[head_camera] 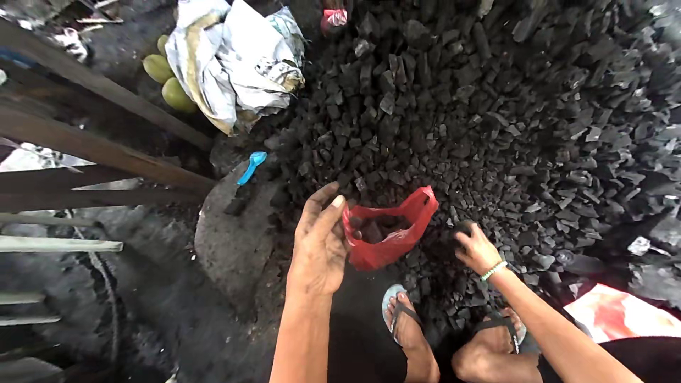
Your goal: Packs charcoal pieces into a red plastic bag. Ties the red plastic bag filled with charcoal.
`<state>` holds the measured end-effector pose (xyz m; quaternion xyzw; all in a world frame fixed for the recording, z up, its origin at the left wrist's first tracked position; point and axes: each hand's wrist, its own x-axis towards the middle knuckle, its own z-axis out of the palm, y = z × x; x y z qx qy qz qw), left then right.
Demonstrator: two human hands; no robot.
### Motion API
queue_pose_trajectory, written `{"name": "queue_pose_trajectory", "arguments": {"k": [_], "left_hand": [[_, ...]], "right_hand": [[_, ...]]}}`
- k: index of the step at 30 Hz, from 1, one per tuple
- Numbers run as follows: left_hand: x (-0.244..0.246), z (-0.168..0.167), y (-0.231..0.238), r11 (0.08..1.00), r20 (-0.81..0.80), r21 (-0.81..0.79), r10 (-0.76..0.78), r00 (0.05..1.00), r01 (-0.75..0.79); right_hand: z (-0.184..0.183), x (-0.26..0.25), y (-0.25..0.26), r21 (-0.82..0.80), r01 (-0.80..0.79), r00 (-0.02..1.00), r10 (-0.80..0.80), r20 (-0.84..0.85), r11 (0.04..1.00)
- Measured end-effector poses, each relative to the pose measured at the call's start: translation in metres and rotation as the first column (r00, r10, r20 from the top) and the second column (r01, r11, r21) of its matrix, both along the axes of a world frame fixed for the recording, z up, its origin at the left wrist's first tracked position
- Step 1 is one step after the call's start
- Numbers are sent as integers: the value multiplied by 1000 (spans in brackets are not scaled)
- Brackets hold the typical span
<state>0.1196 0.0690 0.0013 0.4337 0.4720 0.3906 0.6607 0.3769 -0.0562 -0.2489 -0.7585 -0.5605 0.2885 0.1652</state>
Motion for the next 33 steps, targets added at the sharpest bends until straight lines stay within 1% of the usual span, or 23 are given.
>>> {"name": "queue_pose_trajectory", "arguments": {"k": [1, 2, 3, 4, 6, 7, 10, 13, 15, 17, 19, 20, 21, 23, 25, 26, 27, 28, 29, 30, 31, 32, 33], "left_hand": [[0, 0, 0, 1000, -7, -3, -10, 1000, 10], [1, -1, 0, 1000, -14, -3, -14, 1000, 14], [2, -1, 1, 1000, -26, -1, -22, 999, 22], [2, -1, 1, 1000, -32, -3, -24, 999, 24], [3, -3, 3, 1000, -40, -18, -16, 999, 15], [3, -3, 4, 1000, -40, -24, -10, 999, 9], [4, -4, 6, 1000, -43, -28, 1, 999, -2], [4, -4, 7, 1000, -31, -20, -18, 999, 18], [5, -5, 6, 998, -23, -3, -57, 998, 57], [7, -5, 3, 994, -54, 16, -104, 993, 105], [10, -5, 0, 987, -89, 26, -155, 984, 158], [12, -6, -2, 982, -100, 29, -184, 978, 188], [13, -6, -4, 976, -109, 28, -212, 971, 216], [16, -9, -8, 963, -93, 31, -262, 960, 266], [19, -12, -11, 951, -75, 18, -307, 949, 309], [20, -12, -12, 944, -70, 6, -329, 942, 330], [22, -11, -14, 938, -62, -6, -345, 937, 345], [24, -10, -16, 935, -52, -15, -355, 933, 355], [25, -8, -18, 931, -40, -18, -366, 930, 366], [26, -6, -20, 925, -21, -18, -379, 925, 379], [27, -5, -21, 920, -2, -15, -391, 921, 391], [29, -4, -23, 915, 17, -14, -402, 915, 403], [30, -3, -25, 911, 31, -14, -412, 911, 413]], "right_hand": [[2, 5, 11, 14, 52, 998, -53, 38, 999], [3, 7, 23, -33, 87, 993, -84, 79, 996], [3, 6, 34, -119, 108, 988, -93, 123, 987], [-2, 1, 43, -188, 129, 984, -103, 142, 974], [-13, -14, 51, -256, 175, 980, -144, 136, 951], [-17, -22, 50, -260, 185, 980, -157, 125, 948], [-21, -31, 34, -253, 146, 986, -119, 120, 956], [-27, -15, 13, -255, 119, 993, -109, 54, 960], [-24, 2, 9, -258, 155, 983, -175, -58, 954], [-6, 17, 12, -225, 246, 914, -303, -270, 943], [26, 24, 15, -120, 391, 758, -393, -520, 913], [47, 25, 17, -67, 456, 664, -390, -638, 887], [71, 24, 19, -8, 505, 570, -340, -748, 863], [121, 21, 22, 146, 556, 423, -127, -897, 819], [163, 14, 25, 314, 495, 307, 175, -936, 810], [177, 9, 27, 407, 406, 303, 300, -905, 818], [186, 3, 30, 479, 294, 358, 369, -857, 827], [190, -7, 34, 511, 175, 469, 385, -795, 842], [191, -17, 37, 496, 39, 622, 367, -691, 868], [190, -29, 43, 414, -109, 762, 344, -549, 904], [184, -41, 50, 271, -228, 866, 322, -382, 935], [175, -51, 56, 74, -310, 926, 318, -202, 948], [165, -56, 60, -120, -347, 937, 341, -73, 930]]}}
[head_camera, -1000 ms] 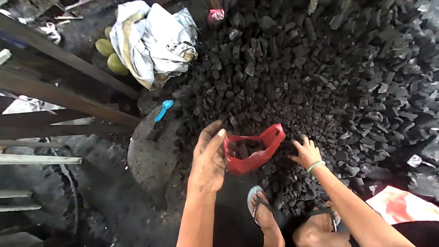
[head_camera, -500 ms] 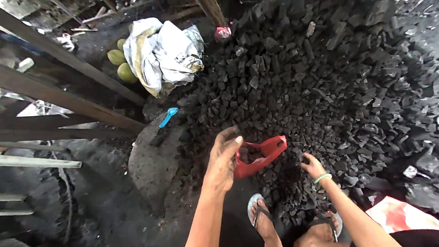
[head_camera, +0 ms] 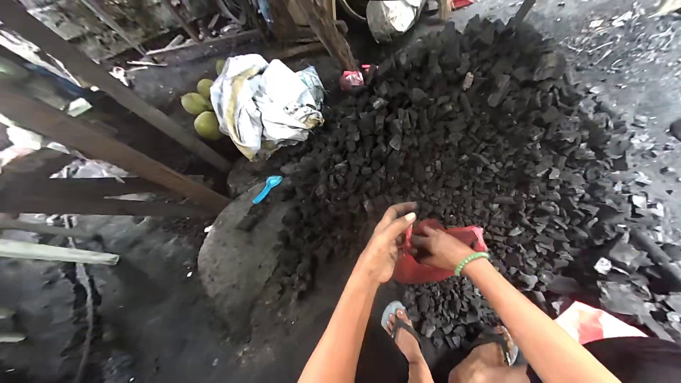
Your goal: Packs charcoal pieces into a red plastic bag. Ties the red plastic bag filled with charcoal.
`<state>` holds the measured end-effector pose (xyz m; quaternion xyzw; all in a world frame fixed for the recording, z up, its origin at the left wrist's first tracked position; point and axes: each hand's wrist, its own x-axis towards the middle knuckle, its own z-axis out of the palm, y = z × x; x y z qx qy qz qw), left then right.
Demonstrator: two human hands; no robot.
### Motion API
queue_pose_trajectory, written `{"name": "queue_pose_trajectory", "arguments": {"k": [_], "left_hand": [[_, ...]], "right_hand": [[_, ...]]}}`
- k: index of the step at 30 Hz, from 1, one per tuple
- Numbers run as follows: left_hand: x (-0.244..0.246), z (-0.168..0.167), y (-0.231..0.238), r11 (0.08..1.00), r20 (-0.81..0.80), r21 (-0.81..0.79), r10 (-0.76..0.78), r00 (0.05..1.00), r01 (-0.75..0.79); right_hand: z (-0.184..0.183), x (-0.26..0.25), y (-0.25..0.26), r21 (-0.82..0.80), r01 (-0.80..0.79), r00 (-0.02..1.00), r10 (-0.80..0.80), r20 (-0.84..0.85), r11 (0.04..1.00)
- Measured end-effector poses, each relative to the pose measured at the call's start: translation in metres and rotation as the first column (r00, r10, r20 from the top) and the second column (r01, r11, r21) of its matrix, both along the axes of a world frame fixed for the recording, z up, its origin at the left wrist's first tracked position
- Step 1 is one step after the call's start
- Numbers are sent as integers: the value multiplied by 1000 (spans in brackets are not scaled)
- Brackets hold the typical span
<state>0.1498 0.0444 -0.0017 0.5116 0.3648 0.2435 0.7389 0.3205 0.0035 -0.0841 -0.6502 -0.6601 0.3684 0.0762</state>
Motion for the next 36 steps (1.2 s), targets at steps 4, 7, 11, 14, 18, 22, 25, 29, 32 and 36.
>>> {"name": "queue_pose_trajectory", "arguments": {"k": [4, 7, 11, 14, 18, 22, 25, 29, 32, 36], "left_hand": [[-2, -2, 2, 999, 1, 0, -38, 999, 38], [-8, -9, 7, 994, -93, 50, -88, 992, 93], [-19, -26, 15, 861, -563, 317, -166, 809, 398], [-17, -18, 8, 656, -957, 144, -98, 273, 741], [-10, -5, 2, 580, -992, -122, -42, -121, 806], [13, 37, 17, 412, -948, -30, -301, 105, 911], [25, 60, 9, 532, -680, 144, -560, 474, 834], [24, 58, -2, 793, -322, 1, -577, 750, 610], [17, 49, -10, 792, -289, 89, -561, 776, 605], [26, 58, -27, 563, -535, 468, -432, 726, 681]], "right_hand": [[15, 7, -17, -114, -80, 972, 103, 210, 990], [41, 19, -47, -6, -163, 929, 155, 334, 987], [41, 29, -80, -103, -312, 833, 324, 449, 945], [31, 27, -96, 109, -412, 825, 319, 467, 905], [59, 9, -100, 550, -498, 835, 198, 513, 670], [101, -13, -91, 812, -341, 940, 188, 286, 474], [135, -10, -80, 836, -196, 979, 155, 135, 513], [158, 32, -75, 824, -128, 943, -189, 274, 552], [150, 58, -83, 799, 64, 893, -392, 222, 598], [114, 45, -96, 424, 628, 770, -442, -460, 652]]}}
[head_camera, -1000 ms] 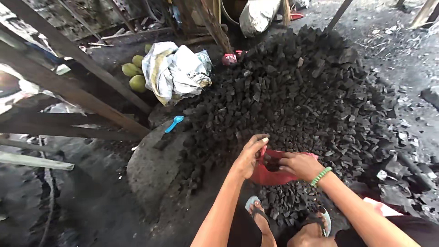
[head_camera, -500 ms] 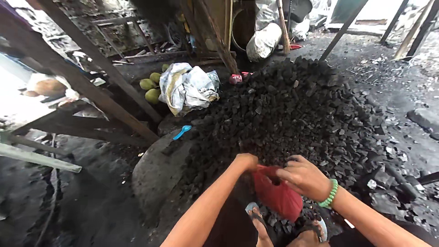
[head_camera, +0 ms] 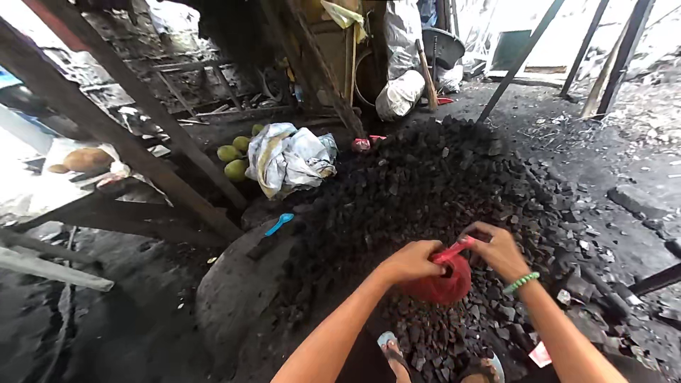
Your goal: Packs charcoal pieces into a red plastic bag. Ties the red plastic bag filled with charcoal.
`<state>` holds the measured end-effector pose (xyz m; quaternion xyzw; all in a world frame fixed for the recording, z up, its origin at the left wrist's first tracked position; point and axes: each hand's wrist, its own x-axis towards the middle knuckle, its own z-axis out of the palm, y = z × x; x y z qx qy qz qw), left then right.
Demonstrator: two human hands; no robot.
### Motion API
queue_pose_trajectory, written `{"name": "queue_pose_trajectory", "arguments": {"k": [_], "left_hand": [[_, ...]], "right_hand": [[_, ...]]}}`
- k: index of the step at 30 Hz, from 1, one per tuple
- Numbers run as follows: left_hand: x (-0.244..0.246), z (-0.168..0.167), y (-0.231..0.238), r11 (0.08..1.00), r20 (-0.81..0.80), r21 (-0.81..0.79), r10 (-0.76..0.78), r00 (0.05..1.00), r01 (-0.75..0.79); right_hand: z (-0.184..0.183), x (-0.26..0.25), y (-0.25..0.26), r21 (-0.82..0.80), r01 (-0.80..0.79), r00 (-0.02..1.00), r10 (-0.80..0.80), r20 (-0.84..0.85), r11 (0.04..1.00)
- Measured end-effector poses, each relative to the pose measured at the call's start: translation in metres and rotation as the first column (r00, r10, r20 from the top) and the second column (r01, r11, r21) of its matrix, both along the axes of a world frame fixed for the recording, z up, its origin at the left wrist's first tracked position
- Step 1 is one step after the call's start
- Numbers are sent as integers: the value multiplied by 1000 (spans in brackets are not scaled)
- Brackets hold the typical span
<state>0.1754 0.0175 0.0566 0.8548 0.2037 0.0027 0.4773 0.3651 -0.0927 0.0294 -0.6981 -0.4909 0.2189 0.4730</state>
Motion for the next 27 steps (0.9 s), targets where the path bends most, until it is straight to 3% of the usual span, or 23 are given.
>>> {"name": "queue_pose_trajectory", "arguments": {"k": [1, 3, 5, 7, 9, 10, 11, 12, 14, 15, 16, 18, 20, 22, 24, 27], "left_hand": [[4, 5, -7, 986, -9, 165, 9, 1000, -8], [5, 10, -19, 906, 36, 424, -6, 999, -10], [4, -5, -21, 788, 177, 616, -109, 978, -24], [3, -32, -19, 630, 339, 770, -264, 903, -104], [0, -45, -19, 529, 392, 831, -339, 855, -172], [-3, -44, -21, 542, 381, 824, -311, 871, -167], [-5, -37, -26, 617, 333, 776, -228, 915, -129], [-8, -25, -32, 754, 222, 654, -113, 968, -62], [-9, -4, -35, 975, -34, 217, 60, 998, -51], [-8, -3, -33, 992, -104, -39, 113, 988, -118], [-8, -7, -33, 945, -135, -266, 157, 978, -188], [-9, -16, -38, 730, -137, -600, 309, 941, -327], [-6, -17, -45, 498, -147, -782, 437, 888, -374], [-5, -18, -50, 337, -149, -871, 515, 844, -359], [-5, -15, -52, 299, -128, -890, 560, 819, -343], [-7, -9, -53, 401, -84, -834, 587, 805, -380]], "right_hand": [[-14, -8, -3, 29, -39, 955, 46, -293, 999], [-35, -21, -8, 31, -128, 705, 114, -700, 991], [-38, -29, -7, -84, -128, 592, 8, -806, 988], [-37, -37, -3, -172, -61, 594, -103, -798, 983], [-45, -38, -2, -62, -50, 572, -22, -820, 997], [-49, -36, -3, 49, -61, 555, 75, -828, 997], [-50, -34, -2, 129, -80, 564, 151, -812, 988], [-50, -34, -2, 152, -100, 606, 181, -775, 983], [-44, -41, -2, 111, -105, 753, 152, -641, 988], [-41, -48, -2, 81, -72, 819, 105, -564, 994], [-42, -56, -3, 69, -17, 866, 49, -497, 997], [-52, -67, -7, 113, 68, 915, -17, -403, 991], [-66, -71, -11, 251, 102, 940, -11, -340, 963], [-76, -71, -18, 375, 82, 950, 42, -310, 924], [-75, -69, -26, 436, 33, 969, 77, -233, 899], [-67, -64, -37, 461, -34, 999, 23, 30, 887]]}}
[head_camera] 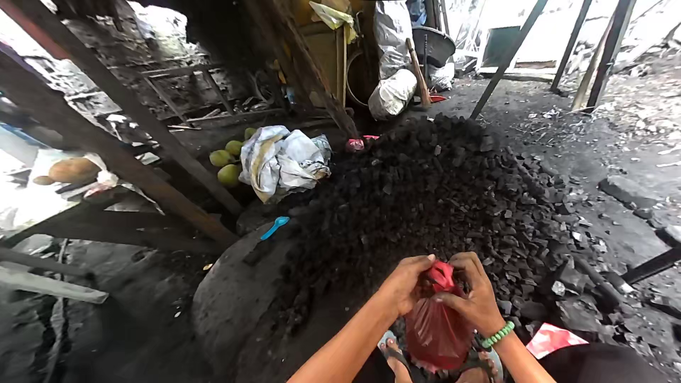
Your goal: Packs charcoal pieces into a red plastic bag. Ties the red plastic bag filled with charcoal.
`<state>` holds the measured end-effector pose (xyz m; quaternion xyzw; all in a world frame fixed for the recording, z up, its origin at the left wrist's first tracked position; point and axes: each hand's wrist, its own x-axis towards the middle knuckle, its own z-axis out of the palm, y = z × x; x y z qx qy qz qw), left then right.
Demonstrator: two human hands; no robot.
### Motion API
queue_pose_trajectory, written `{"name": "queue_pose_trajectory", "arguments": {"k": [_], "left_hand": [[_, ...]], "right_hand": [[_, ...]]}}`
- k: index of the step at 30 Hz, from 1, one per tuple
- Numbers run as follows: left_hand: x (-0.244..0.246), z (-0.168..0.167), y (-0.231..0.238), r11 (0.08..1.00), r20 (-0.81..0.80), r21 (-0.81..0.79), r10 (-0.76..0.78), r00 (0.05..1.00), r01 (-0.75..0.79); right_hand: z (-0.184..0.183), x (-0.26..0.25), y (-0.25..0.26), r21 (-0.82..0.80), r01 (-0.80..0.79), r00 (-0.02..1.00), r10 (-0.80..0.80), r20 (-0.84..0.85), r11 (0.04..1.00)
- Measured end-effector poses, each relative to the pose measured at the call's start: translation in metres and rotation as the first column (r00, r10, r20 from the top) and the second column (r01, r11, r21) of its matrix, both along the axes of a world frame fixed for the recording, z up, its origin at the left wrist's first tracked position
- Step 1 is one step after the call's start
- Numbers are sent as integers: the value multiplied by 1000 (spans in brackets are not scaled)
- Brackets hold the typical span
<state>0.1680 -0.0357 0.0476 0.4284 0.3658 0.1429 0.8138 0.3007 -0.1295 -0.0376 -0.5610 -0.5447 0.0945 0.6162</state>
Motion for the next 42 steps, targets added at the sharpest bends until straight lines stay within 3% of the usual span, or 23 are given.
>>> {"name": "queue_pose_trajectory", "arguments": {"k": [4, 7, 9, 10, 12, 14, 16, 18, 20, 22, 27, 28, 30, 32, 34, 36, 38, 42], "left_hand": [[-4, 1, -5, 994, -35, 106, -14, 999, 18], [-5, 3, -6, 987, -67, 157, -21, 998, 32], [-10, 11, 0, 937, -128, 327, -83, 988, 121], [-13, 19, 3, 862, -213, 458, -132, 968, 219], [-20, 43, 4, 558, -454, 689, -167, 875, 464], [-24, 65, -1, 292, -562, 770, -112, 820, 568], [-34, 76, -2, 229, -545, 803, -90, 833, 550], [-53, 78, 3, 296, -557, 767, -132, 820, 569], [-74, 66, 9, 435, -577, 660, -228, 784, 613], [-85, 53, 13, 498, -582, 571, -316, 749, 653], [-82, 22, 31, 386, -617, 511, -457, 640, 768], [-80, 15, 37, 413, -607, 510, -448, 656, 754], [-73, 3, 46, 565, -549, 515, -360, 754, 644], [-58, -5, 50, 746, -456, 493, -217, 863, 447], [-38, -10, 47, 859, -346, 445, -94, 934, 252], [-19, -10, 37, 874, -283, 441, -80, 956, 204], [-8, -7, 26, 837, -260, 462, -187, 947, 292], [-10, 1, 11, 733, -219, 510, -395, 892, 449]], "right_hand": [[6, 6, 6, 157, 137, 915, -186, 358, 978], [10, 5, 17, 210, 102, 917, -174, 360, 972], [19, 9, 24, 271, 95, 897, -201, 394, 958], [27, 13, 27, 320, 102, 852, -249, 460, 942], [47, 22, 32, 388, 75, 743, -311, 593, 918], [67, 26, 34, 424, 15, 663, -327, 673, 905], [84, 33, 29, 419, -27, 623, -312, 717, 908], [88, 50, 17, 380, -21, 596, -294, 747, 925], [73, 72, 3, 316, -2, 580, -256, 774, 949], [56, 80, -8, 267, 6, 580, -221, 784, 964], [24, 70, -25, 191, 56, 636, -183, 750, 980], [19, 66, -29, 187, 74, 645, -190, 740, 980], [10, 55, -34, 179, 91, 678, -193, 710, 980], [5, 37, -35, 175, 76, 721, -175, 670, 982], [3, 14, -32, 189, 31, 755, -147, 639, 982], [8, -7, -25, 202, -27, 771, -108, 628, 979], [16, -17, -16, 208, -65, 798, -74, 599, 976], [32, 11, 3, 104, 63, 951, -91, 297, 993]]}}
